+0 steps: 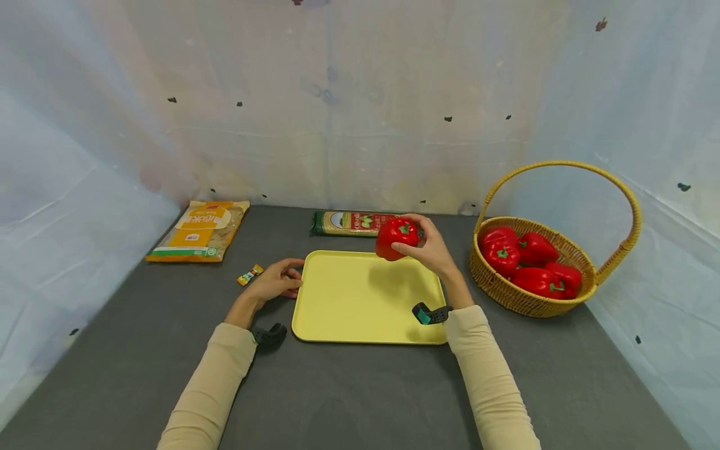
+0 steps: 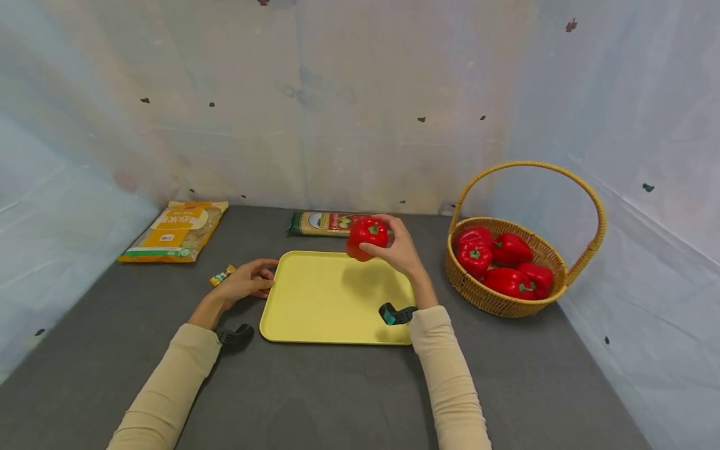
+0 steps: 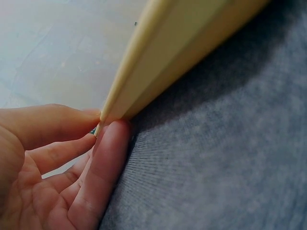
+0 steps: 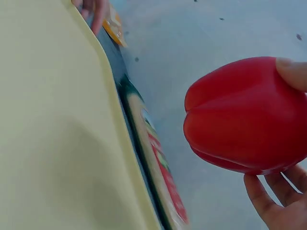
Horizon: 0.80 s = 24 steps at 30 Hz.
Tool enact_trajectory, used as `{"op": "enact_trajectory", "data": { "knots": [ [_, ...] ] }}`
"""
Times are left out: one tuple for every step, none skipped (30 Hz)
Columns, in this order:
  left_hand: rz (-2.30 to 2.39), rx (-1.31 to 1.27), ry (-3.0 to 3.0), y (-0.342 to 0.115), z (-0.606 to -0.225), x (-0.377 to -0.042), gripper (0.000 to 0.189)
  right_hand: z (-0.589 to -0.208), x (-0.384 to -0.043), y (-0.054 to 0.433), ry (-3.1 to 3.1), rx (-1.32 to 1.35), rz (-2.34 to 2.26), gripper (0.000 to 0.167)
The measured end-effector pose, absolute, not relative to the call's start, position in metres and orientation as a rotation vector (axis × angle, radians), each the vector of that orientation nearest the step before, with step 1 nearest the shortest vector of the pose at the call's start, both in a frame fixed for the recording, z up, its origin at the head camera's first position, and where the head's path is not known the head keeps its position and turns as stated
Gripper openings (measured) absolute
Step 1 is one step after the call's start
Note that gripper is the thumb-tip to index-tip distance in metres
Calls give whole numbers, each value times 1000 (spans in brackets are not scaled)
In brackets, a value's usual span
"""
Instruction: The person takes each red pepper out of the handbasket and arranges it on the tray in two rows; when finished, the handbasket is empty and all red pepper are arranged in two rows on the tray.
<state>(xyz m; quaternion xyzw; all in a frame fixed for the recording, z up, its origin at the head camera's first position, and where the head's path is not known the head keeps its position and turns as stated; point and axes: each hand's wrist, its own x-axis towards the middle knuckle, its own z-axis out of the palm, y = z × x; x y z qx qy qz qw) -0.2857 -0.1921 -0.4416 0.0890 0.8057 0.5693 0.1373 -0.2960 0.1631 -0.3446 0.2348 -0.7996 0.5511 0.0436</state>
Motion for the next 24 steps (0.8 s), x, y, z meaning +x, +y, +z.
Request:
{"op": "enact_trajectory", "data": {
  "knots": [
    [1645,263,2333,-192,-442,-286,53,-346,-297,158,-2445,719,1683,59],
    [1642,270,2334,-192,-442,-286,54,-348,-297,152,-2447,720,1674,60],
    [1640,275,2335,-192,-443,-287,54,-350,-298,147,-2442,727,1671,60],
    [1642,275,2335,-192,-443,-287,54,-352,-298,141,-2437,731,1673,61],
    [1644,276,2335,-192,-443,-287,54,-353,-299,135,-2434,730,1671,62],
    [1643,277,2335,-192,-443,-287,54,-355,-299,129,-2430,730,1665,63],
    [1642,278,2336,-192,-443,-287,54,-356,-298,123,-2425,728,1665,64],
    [1642,275,2335,-192,-443,-287,54,-357,-298,116,-2422,725,1665,65],
    [1644,270,2334,-192,-443,-287,54,-358,-297,110,-2420,717,1671,66],
    [1643,268,2334,-192,-443,-287,54,-360,-297,104,-2425,706,1672,66],
    [1642,268,2332,-193,-444,-287,54,-361,-297,98,-2427,699,1673,67],
    [1642,268,2331,-193,-444,-287,54,-363,-297,92,-2423,699,1679,68],
    [1644,266,2329,-192,-444,-287,54,-365,-298,87,-2421,693,1689,68],
    [1646,266,2328,-192,-443,-288,54,-370,-301,82,-2417,689,1707,69],
    [1647,265,2329,-192,-443,-288,54,-375,-305,77,-2412,683,1719,70],
    [1648,265,2329,-192,-443,-288,55,-380,-308,73,-2406,676,1733,71],
    [1649,263,2330,-192,-443,-288,55,-385,-312,68,-2406,664,1740,72],
    [1651,260,2331,-191,-443,-288,54,-390,-315,64,-2408,649,1745,73],
    [1647,259,2333,-191,-443,-289,54,-395,-318,59,-2413,634,1744,73],
    [1648,256,2332,-191,-443,-288,54,-400,-321,56,-2419,625,1740,73],
    [1649,252,2332,-191,-443,-288,54,-402,-322,52,-2427,616,1725,72],
    [1650,249,2332,-191,-443,-289,54,-404,-322,48,-2434,612,1712,71],
    [1651,245,2332,-191,-443,-289,53,-405,-321,45,-2442,610,1690,71],
    [1651,245,2332,-191,-444,-289,53,-407,-322,42,-2440,614,1673,70]
  ]
}}
